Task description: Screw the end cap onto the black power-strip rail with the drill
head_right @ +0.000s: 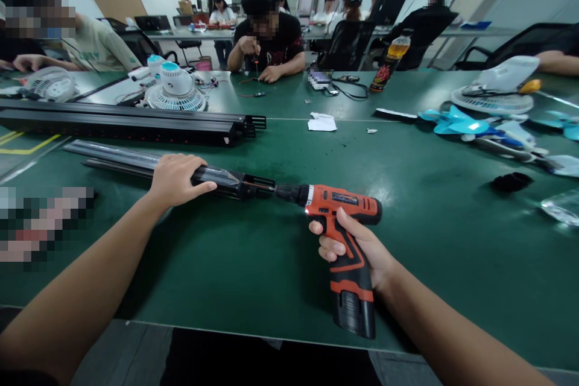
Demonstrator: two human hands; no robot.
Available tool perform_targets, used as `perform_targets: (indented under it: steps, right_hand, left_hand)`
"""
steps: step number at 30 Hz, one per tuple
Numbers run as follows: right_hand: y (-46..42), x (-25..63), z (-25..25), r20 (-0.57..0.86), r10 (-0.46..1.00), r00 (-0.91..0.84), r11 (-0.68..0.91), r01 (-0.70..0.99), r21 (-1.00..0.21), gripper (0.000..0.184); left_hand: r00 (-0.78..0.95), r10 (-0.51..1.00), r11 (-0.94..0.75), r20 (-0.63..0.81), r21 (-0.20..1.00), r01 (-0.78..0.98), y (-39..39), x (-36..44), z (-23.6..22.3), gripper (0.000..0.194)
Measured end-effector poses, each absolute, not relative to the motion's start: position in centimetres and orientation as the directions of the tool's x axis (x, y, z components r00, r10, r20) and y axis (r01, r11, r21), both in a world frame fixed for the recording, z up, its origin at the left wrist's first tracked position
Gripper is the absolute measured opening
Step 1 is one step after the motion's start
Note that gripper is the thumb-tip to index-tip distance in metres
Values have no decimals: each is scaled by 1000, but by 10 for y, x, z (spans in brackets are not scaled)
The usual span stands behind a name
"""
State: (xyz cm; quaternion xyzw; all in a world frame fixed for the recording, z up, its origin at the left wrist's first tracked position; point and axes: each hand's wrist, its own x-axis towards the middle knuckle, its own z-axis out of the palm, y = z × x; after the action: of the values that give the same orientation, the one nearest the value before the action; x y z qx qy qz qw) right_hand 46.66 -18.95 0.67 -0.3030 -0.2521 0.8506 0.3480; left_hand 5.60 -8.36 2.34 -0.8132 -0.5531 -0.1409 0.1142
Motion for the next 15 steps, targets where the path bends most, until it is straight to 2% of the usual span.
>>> perform_targets:
  steps: [8, 15]
  right_hand:
    - [-192, 466, 8, -306, 766, -565, -596, -444, -669, 39]
    - [-189, 473, 0, -360, 721, -592, -670, -461, -582, 49]
  left_hand:
    - [356, 872, -367, 337, -30, 930, -83, 55, 25, 65]
    - [346, 878, -365, 332, -5, 931, -83, 56, 26, 67]
